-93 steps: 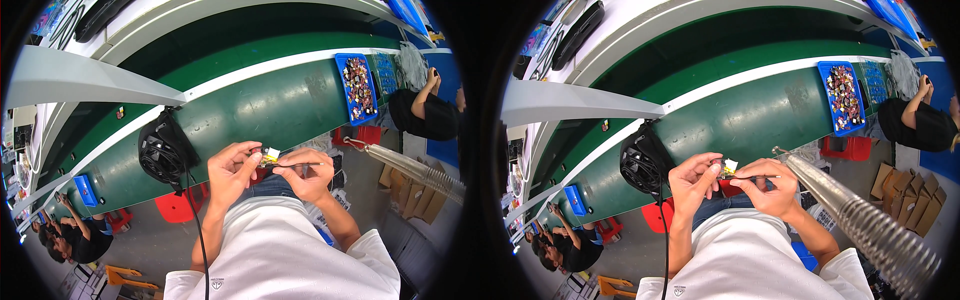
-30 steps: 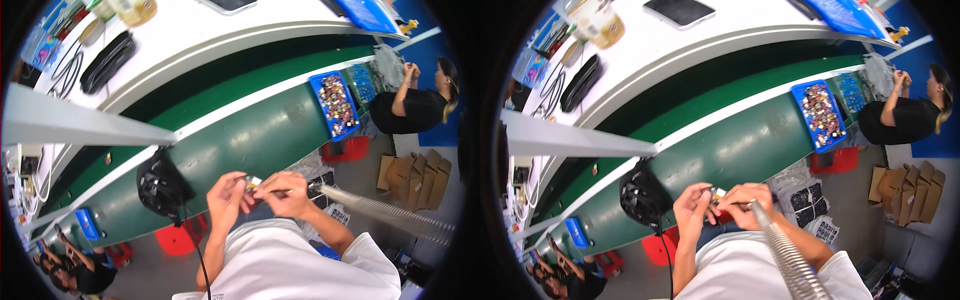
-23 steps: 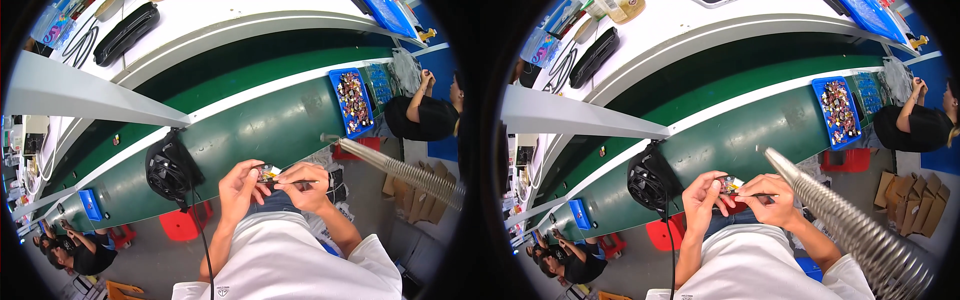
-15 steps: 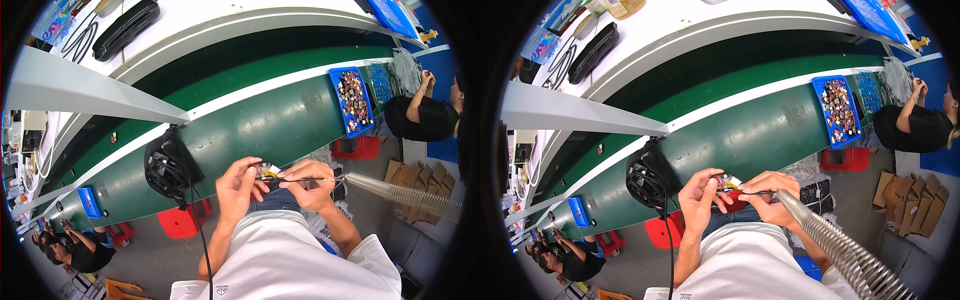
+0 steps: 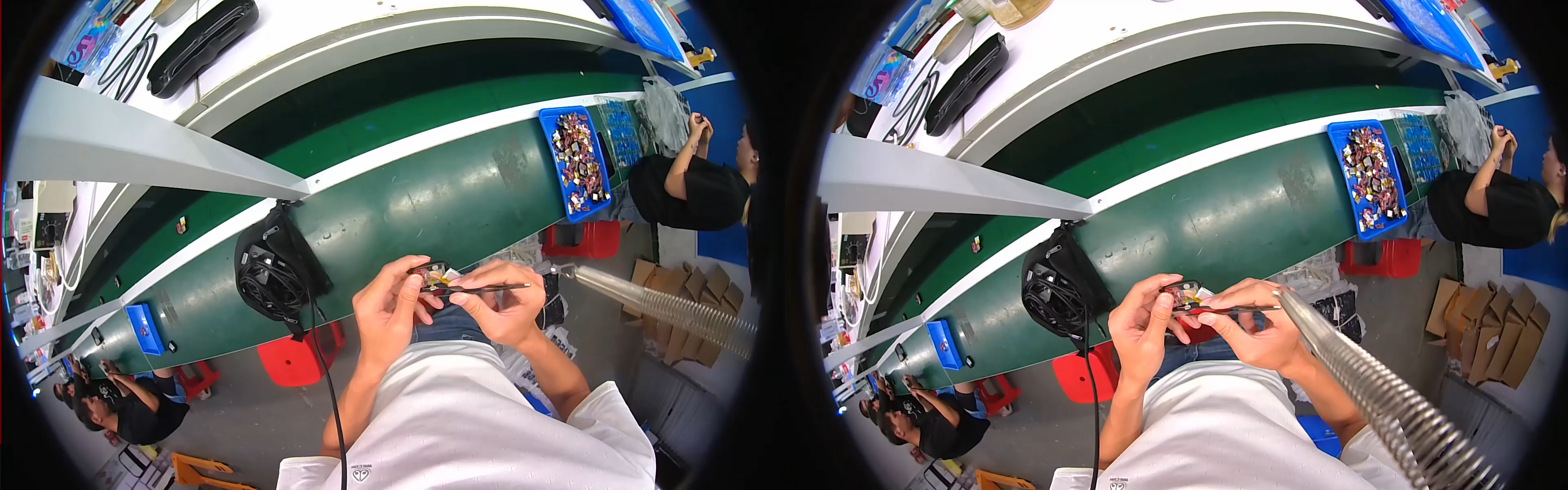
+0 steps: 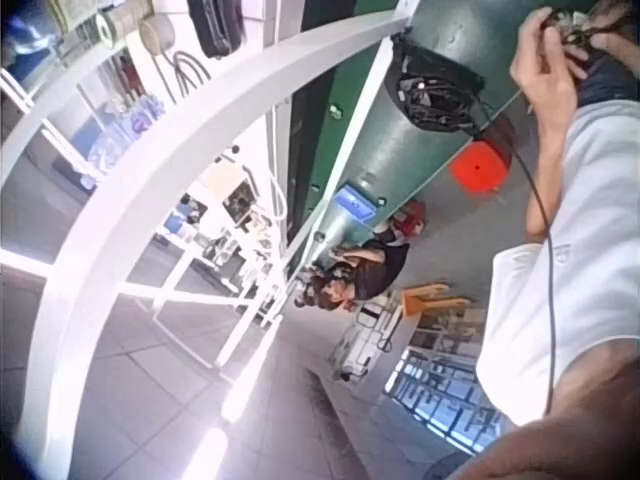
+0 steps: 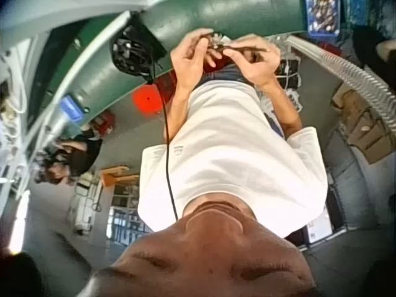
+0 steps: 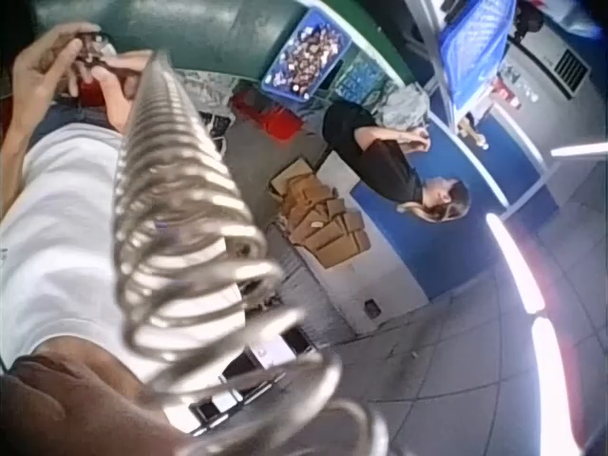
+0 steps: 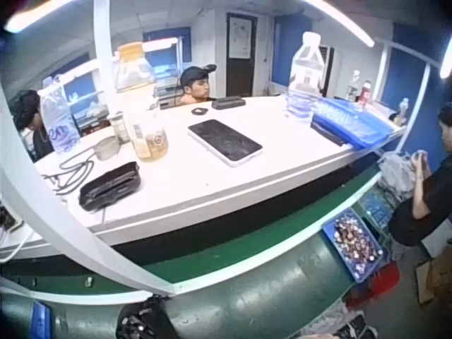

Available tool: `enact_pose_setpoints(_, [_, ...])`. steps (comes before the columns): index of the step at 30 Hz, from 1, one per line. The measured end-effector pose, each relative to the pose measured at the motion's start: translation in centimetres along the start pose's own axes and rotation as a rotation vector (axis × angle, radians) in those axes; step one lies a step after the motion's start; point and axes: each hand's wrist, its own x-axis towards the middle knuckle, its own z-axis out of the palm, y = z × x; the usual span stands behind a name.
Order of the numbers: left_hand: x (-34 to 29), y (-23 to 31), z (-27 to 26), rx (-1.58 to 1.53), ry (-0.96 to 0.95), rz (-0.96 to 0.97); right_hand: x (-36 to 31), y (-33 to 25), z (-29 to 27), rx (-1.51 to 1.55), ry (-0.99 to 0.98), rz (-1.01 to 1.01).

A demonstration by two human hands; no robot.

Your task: Assembling small electronic components and wiring them together at a factory workstation.

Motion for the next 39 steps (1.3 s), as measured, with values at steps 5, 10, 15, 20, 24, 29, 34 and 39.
enact_pose_setpoints(5, [-0.1,0.1,0.2,0.007,0.018,0.025,0.2,-0.5,0.1,0.004,-0.006,0.018])
enact_pose_setpoints(10, [-0.1,0.1,0.3,-0.001,0.016,0.017,0.0,-0.3,0.1,0.016,-0.017,0.02])
enact_pose_setpoints(15, [-0.1,0.0,0.2,0.019,0.007,0.023,0.1,0.8,0.1,-0.001,0.008,-0.155])
enact_pose_setpoints(20, [0.0,-0.1,0.2,-0.014,0.028,0.012,-0.2,-0.4,0.1,0.071,0.06,0.083])
enact_pose_setpoints(24, [0.0,0.1,0.3,-0.008,0.036,0.006,0.1,-0.8,-0.1,0.068,0.015,0.116])
enact_pose_setpoints(29, [0.1,0.2,0.4,-0.011,0.038,0.016,0.3,-0.3,0.1,0.041,-0.008,0.038])
enact_pose_setpoints(34, [-0.1,0.5,0.5,-0.009,0.027,0.04,0.3,0.4,0.2,0.016,0.022,-0.153])
enact_pose_setpoints(39, [-0.4,1.0,0.5,-0.006,0.021,0.09,0.6,-0.2,-0.5,-0.05,-0.028,-0.252])
